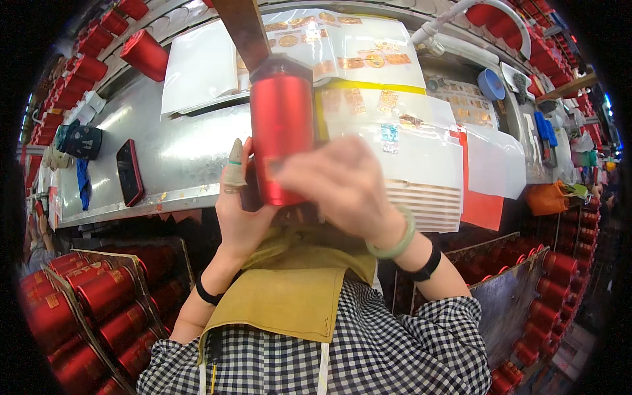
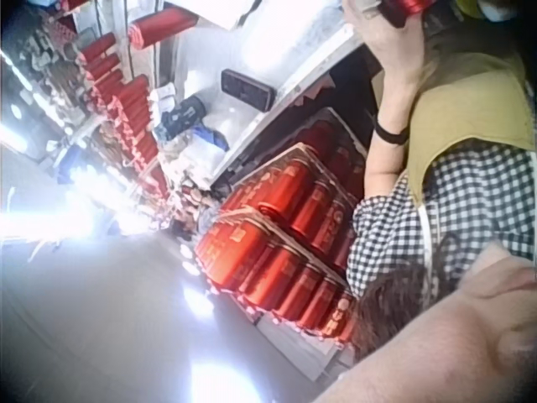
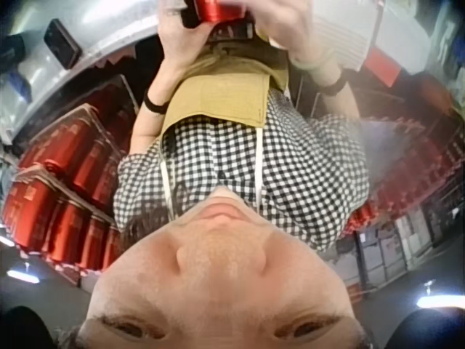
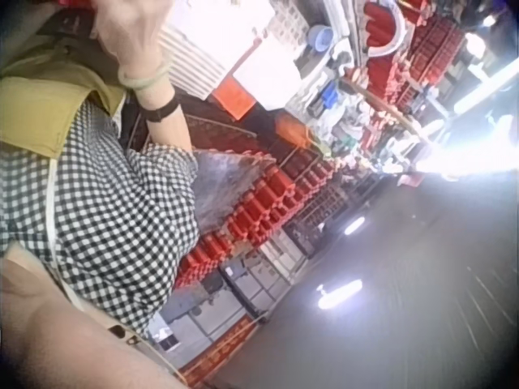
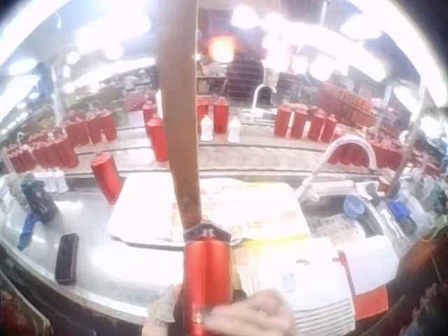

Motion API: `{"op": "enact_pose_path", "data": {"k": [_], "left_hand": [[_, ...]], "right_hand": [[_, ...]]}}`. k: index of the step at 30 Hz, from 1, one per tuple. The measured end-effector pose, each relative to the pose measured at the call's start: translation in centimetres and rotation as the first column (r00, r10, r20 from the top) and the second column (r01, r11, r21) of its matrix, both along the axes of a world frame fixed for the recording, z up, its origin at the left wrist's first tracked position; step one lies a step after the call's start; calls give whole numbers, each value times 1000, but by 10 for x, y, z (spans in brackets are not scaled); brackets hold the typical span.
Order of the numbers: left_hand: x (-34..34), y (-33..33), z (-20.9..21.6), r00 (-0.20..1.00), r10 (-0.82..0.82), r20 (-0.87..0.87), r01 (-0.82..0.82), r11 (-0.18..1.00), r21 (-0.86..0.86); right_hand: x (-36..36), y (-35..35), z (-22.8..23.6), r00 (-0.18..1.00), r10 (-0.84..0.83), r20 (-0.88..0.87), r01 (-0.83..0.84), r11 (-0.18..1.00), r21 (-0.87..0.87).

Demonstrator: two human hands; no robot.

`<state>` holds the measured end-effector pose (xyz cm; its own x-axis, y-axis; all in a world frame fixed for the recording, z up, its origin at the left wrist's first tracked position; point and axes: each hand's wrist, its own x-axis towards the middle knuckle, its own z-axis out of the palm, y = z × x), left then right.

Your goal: The person wipes a red bottle with a cloth, places it on a table, and then applies gold stickers and a circular seal from a sheet, smoothing them by hand and with a tool.

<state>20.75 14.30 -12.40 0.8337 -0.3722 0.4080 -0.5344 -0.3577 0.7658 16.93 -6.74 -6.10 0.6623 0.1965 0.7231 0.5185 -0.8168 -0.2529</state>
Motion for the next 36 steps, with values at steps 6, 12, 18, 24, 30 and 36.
{"op": "enact_pose_path", "data": {"k": [6, 12, 18, 24, 30, 36], "left_hand": [[8, 11, 17, 739, -463, -489, 85, 784, -614], [36, 9, 35, 464, -641, -612, -27, 680, -732], [50, 8, 45, 357, -677, -643, -27, 681, -732], [50, 7, 43, 385, -633, -672, -12, 725, -689], [33, 8, 39, 600, -420, -681, -54, 828, -558], [10, 3, 43, 888, -81, -452, 23, 991, -133]], "right_hand": [[-13, -1, -2, 948, -34, -316, 222, 782, 582], [-34, 14, -16, 833, 251, -493, 194, 703, 684], [-24, 27, -51, 938, -50, -343, 179, 918, 355], [-25, 25, -51, 982, -74, -176, 120, 956, 266], [-24, 27, -51, 982, -91, -163, 126, 967, 220], [-28, 32, -60, 973, -64, -220, 142, 921, 362]]}}
